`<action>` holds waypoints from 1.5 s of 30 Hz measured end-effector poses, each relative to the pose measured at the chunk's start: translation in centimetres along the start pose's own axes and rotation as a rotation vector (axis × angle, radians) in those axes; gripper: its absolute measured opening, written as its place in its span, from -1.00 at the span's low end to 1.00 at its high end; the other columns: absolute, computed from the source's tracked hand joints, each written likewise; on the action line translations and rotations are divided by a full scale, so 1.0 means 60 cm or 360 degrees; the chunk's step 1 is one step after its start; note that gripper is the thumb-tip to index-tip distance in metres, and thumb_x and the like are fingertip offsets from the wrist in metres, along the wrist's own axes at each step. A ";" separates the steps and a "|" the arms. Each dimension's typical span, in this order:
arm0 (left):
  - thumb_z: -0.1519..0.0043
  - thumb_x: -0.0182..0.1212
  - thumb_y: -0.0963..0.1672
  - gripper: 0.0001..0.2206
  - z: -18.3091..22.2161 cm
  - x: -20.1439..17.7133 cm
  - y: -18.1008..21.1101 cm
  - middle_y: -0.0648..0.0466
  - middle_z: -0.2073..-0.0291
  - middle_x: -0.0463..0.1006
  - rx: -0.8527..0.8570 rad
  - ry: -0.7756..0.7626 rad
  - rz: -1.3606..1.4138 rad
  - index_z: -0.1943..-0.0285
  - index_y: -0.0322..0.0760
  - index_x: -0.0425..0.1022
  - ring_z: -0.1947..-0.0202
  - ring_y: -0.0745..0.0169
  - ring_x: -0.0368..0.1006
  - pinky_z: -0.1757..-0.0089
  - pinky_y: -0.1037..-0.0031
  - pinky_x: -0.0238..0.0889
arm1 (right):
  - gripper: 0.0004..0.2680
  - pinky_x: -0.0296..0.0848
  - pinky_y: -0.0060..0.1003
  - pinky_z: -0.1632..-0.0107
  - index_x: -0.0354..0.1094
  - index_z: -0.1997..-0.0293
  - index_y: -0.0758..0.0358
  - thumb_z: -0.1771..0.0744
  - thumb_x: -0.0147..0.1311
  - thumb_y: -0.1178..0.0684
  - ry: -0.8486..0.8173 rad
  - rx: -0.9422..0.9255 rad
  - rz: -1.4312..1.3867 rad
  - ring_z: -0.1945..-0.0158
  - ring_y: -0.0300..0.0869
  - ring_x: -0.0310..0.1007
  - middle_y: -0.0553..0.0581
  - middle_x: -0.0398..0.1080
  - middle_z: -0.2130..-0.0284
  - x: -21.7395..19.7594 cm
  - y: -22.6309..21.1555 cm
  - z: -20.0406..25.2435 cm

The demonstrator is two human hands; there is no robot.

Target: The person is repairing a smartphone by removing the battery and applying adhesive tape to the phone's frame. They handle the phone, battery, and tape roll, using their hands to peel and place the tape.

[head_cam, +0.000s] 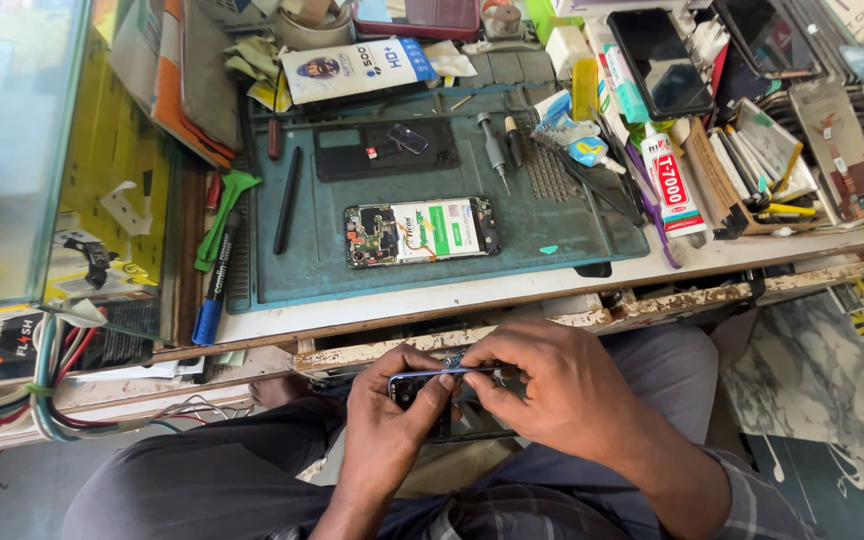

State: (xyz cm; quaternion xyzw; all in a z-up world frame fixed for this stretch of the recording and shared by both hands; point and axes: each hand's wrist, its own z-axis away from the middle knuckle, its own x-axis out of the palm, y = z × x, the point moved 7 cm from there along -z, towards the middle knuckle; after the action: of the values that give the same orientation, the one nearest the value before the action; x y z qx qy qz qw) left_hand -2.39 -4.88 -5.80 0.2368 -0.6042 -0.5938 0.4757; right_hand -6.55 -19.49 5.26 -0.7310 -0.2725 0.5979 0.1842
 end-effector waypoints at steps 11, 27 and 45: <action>-0.19 0.28 -0.27 -0.94 -0.002 -0.022 -0.030 -0.08 0.44 0.63 -0.0109 0.0109 0.0310 0.31 -0.47 0.50 0.48 0.27 0.53 0.37 0.49 0.43 | -0.83 0.52 -0.25 0.36 0.50 0.21 0.17 -0.22 0.35 0.01 0.0016 0.0080 -0.0006 0.38 -0.13 0.61 0.06 0.56 0.40 -0.016 0.029 0.012; -0.21 0.27 -0.23 -0.93 -0.017 -0.052 -0.027 -0.06 0.46 0.62 -0.0362 0.0152 0.0469 0.25 -0.41 0.49 0.58 0.25 0.52 0.48 0.50 0.40 | -0.88 0.41 -0.37 0.52 0.58 0.21 0.21 -0.25 0.30 0.09 0.0061 0.0301 -0.0278 0.58 -0.29 0.49 0.03 0.59 0.40 -0.026 0.075 0.005; -0.16 0.33 -0.14 -0.53 -0.134 -0.111 0.147 -0.02 0.16 0.58 0.0129 0.0465 -0.0661 -0.27 -0.35 0.42 0.31 0.33 0.51 0.34 0.49 0.39 | -0.88 0.36 -0.26 0.37 0.61 0.20 0.14 -0.29 0.30 -0.01 0.0209 0.0195 -0.0096 0.40 -0.17 0.41 0.04 0.43 0.38 -0.028 0.177 -0.164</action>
State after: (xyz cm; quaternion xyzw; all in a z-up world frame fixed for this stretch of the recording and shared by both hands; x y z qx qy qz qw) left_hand 9.82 -1.56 -0.69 0.4579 -0.4907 -0.6136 0.4159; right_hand 4.68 -28.29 2.36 -0.7474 -0.2446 0.5585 0.2640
